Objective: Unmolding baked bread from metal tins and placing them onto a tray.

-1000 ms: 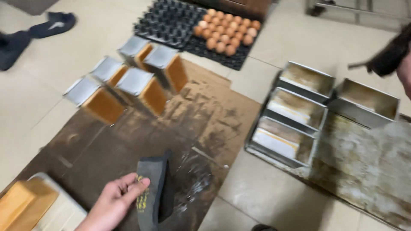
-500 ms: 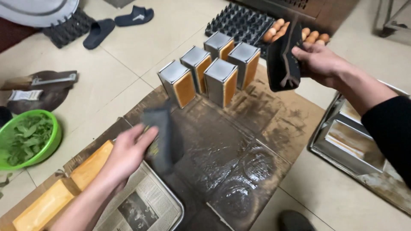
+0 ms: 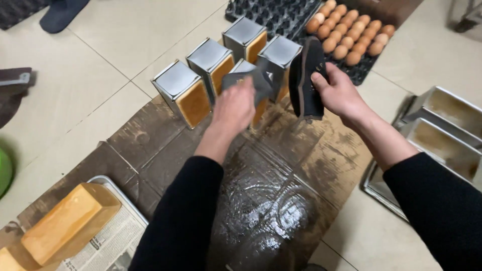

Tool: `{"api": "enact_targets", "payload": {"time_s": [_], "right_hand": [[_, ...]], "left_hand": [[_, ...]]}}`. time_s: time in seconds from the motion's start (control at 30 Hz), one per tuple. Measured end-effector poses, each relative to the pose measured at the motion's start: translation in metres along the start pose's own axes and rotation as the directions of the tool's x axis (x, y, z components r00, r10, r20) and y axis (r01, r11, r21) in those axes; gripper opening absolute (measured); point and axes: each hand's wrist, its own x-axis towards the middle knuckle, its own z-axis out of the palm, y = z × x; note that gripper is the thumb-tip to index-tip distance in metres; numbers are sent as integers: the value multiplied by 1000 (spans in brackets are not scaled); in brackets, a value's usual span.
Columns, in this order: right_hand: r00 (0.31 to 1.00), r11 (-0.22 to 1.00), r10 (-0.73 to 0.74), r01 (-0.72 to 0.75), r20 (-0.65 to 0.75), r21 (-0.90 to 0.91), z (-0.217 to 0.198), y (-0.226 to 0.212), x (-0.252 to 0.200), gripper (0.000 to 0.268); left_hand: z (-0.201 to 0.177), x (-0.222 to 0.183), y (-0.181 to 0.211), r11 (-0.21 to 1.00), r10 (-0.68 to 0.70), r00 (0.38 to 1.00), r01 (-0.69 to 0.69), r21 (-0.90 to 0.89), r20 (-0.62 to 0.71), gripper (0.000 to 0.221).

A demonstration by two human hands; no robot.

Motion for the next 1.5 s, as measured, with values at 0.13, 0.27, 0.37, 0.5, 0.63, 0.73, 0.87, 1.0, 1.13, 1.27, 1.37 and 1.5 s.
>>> {"api": "enact_targets", "payload": {"time_s": [0.13,0.27,0.37,0.5,0.63,0.73,0.87,1.0,1.13,1.27,1.37,1.5], "right_hand": [[978,865,-179,209,109,-455,13,-16,26,31],[962,817,-130,242,240,-523,57,-12,68,36],[955,745,9,192,297,-639,119,48,118,46],[886,698,192,179,422,-694,199,74,116,55],[786,681,242,281,569,-676,222,9,49,54],[722,748,265,264,638,-609,223,-12,3,52],[783,862,249,89,570,-499,251,18,-32,58],[844,940,231,-66,484,-334,268,41,-29,52],[894,981,-99,160,438,-105,215,-51,-60,38],[863,992,21,47,505,-121,187,-91,-76,53],[899,922,-299,358,319,-146,198,-42,-100,36],[727,872,472,-305,498,-383,207,23,-75,52]], "left_hand": [[-11,-50,-12,943,239,969,-215,255,-67,38],[-45,-114,-22,971,160,987,-156,180,-5,38],[-86,-174,-17,987,-118,989,127,-99,90,40],[-95,-247,-47,688,-628,748,662,-298,214,48],[-81,-289,-65,408,-823,504,845,-344,261,54],[-68,-291,-76,392,-842,476,863,-319,254,55],[-35,-278,-120,367,-858,447,879,-305,255,72],[-16,-268,-131,343,-861,447,862,-373,242,84],[-85,-243,-61,426,-872,487,801,-420,44,64],[-130,-251,5,456,-872,481,729,-511,-91,71],[-94,-283,5,400,-882,472,747,-531,0,77],[-15,-321,-82,295,-840,420,885,-360,344,70]]}}
